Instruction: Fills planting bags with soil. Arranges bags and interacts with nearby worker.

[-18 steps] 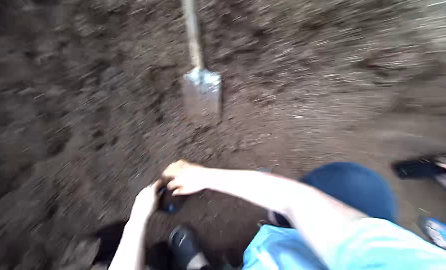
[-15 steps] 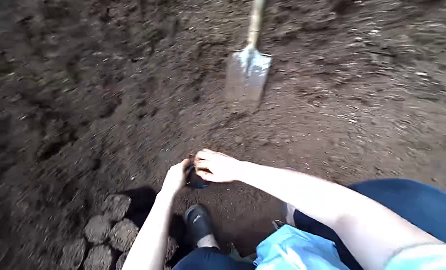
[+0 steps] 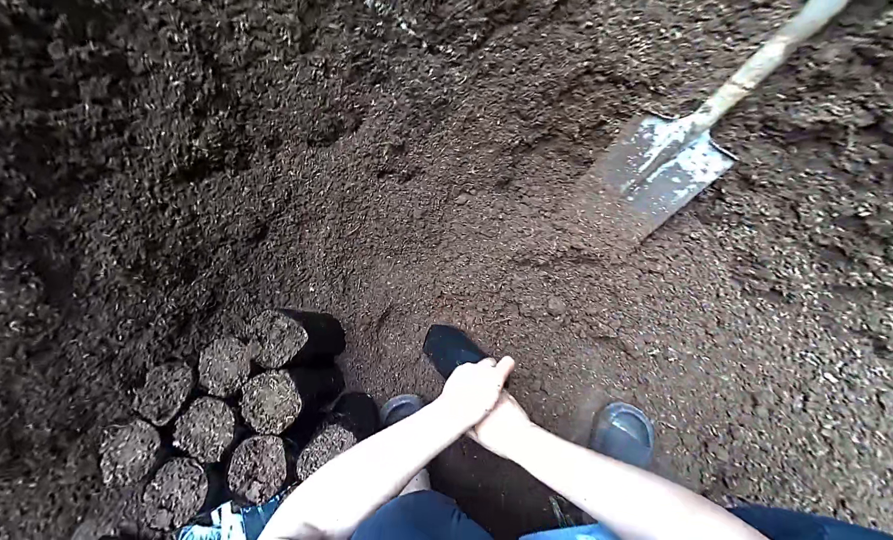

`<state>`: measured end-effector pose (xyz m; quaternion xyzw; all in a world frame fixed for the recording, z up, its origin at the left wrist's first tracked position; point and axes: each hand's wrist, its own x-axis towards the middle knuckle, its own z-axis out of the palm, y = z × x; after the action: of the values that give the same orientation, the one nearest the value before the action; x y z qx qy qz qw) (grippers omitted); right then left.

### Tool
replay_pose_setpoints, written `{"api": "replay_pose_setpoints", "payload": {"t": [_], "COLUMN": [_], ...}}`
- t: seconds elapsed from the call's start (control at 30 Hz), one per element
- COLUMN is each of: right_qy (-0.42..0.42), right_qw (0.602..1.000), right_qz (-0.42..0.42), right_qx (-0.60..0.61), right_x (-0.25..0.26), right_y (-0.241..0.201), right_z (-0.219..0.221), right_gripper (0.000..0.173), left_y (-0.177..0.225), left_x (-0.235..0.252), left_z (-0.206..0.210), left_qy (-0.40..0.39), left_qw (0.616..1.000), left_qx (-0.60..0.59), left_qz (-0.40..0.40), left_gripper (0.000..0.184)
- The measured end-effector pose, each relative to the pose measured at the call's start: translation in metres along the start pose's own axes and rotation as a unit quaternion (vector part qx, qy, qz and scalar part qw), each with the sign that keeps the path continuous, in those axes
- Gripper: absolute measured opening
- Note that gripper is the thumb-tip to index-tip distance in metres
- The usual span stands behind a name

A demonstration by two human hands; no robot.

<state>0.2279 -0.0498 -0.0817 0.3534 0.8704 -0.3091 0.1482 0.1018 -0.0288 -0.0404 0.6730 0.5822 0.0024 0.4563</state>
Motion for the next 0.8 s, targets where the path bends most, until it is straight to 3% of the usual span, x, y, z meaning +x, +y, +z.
{"api": "replay_pose_setpoints", "payload": {"t": [0.13,0.2,0.3,0.37,0.43,0.5,0.57,0.6,0.63,0.7,0.73,0.8], "right_qy": [-0.105,-0.101,-0.068,-0.060,0.000,0.110,0.167,0.137,0.070,-0.099,-0.141,-0.092], "right_qw": [0.991,0.992,0.997,0.991,0.987,0.986,0.953,0.905,0.826,0.607,0.516,0.386], "right_qz": [0.077,0.073,-0.020,-0.104,-0.155,-0.116,0.030,0.123,0.205,0.287,0.305,0.330], "right_qx": [0.017,0.001,-0.034,-0.066,-0.052,0.048,0.253,0.384,0.520,0.734,0.788,0.857], "right_x": [0.023,0.034,0.055,0.066,0.063,0.053,0.041,0.034,0.026,0.010,0.008,0.026], "right_y": [-0.004,-0.005,0.003,0.002,0.010,0.034,0.063,0.076,0.084,0.084,0.079,0.071], "right_z": [-0.007,-0.010,-0.050,-0.097,-0.132,-0.143,-0.128,-0.103,-0.068,0.013,0.045,0.062], "right_gripper": [0.052,0.051,0.061,0.050,0.034,0.032,0.036,0.042,0.052,0.090,0.104,0.113], "left_y": [-0.004,-0.009,-0.031,-0.052,-0.070,-0.076,-0.072,-0.069,-0.066,-0.061,-0.060,-0.055], "left_x": [0.011,0.013,0.010,0.003,-0.007,-0.011,-0.009,-0.009,-0.008,-0.006,-0.005,-0.004], "left_z": [0.002,-0.007,-0.043,-0.072,-0.087,-0.088,-0.082,-0.080,-0.080,-0.084,-0.087,-0.098], "left_qy": [-0.002,0.027,0.122,0.195,0.246,0.284,0.316,0.324,0.322,0.275,0.232,0.127], "left_qw": [1.000,0.999,0.988,0.974,0.961,0.950,0.942,0.940,0.942,0.956,0.966,0.978], "left_qx": [-0.019,-0.046,-0.091,-0.098,-0.095,-0.077,-0.050,-0.039,-0.034,-0.034,-0.037,-0.055], "left_qz": [0.009,0.000,-0.029,-0.055,-0.080,-0.101,-0.101,-0.098,-0.091,-0.096,-0.110,-0.154], "left_gripper": [0.037,0.037,0.033,0.030,0.032,0.030,0.020,0.019,0.020,0.028,0.037,0.054]}}
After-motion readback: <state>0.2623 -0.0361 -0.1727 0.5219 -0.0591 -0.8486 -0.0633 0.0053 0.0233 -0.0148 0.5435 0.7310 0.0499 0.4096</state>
